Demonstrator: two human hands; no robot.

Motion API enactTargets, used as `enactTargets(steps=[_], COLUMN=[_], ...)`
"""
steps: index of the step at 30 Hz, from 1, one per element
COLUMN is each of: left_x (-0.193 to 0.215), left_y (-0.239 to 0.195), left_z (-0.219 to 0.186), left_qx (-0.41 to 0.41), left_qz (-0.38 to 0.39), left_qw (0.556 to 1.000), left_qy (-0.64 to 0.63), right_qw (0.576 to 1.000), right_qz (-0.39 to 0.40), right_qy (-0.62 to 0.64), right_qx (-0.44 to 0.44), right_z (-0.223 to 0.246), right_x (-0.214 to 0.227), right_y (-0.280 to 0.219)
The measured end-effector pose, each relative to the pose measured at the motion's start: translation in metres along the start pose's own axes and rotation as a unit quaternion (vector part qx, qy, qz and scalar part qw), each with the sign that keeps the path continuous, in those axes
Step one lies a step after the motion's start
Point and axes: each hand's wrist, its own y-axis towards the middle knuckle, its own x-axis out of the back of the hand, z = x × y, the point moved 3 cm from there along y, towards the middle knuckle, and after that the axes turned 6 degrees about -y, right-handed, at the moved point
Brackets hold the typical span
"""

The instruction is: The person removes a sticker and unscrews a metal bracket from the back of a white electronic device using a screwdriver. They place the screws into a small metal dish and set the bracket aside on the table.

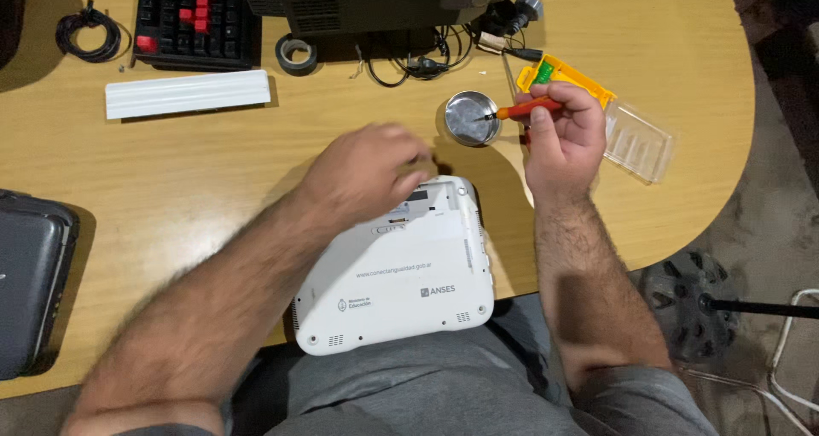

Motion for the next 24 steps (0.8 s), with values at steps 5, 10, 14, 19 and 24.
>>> enactTargets(steps=[5,10,14,19,24], left_x=[-0.004,-0.017,-0.021,-0.026,-0.029], left_y=[0.065,0.104,0.111,0.122,0.132], left_z=[-0.006,-0.012,-0.014,-0.002,-0.001], left_qx=[-0.029,-0.051,-0.039,-0.027,-0.036], left_qz=[-0.048,-0.033,-0.022,-0.028,-0.013], left_qw=[0.997,0.994,0.995,0.995,0.989], left_qy=[0.060,0.085,0.092,0.094,0.143], right_qw=[0.999,0.997,0.997,0.998,0.997], right_qz=[-0.041,-0.069,-0.072,-0.059,-0.071], right_qy=[0.021,0.018,0.026,0.023,0.023], right_qx=[-0.003,-0.014,-0.011,-0.003,0.011], right_z=[0.000,-0.008,-0.004,-0.011,-0.015], right_x=[0.003,0.011,0.009,0.006,0.015], right_y=[0.001,0.000,0.004,0.004,0.006])
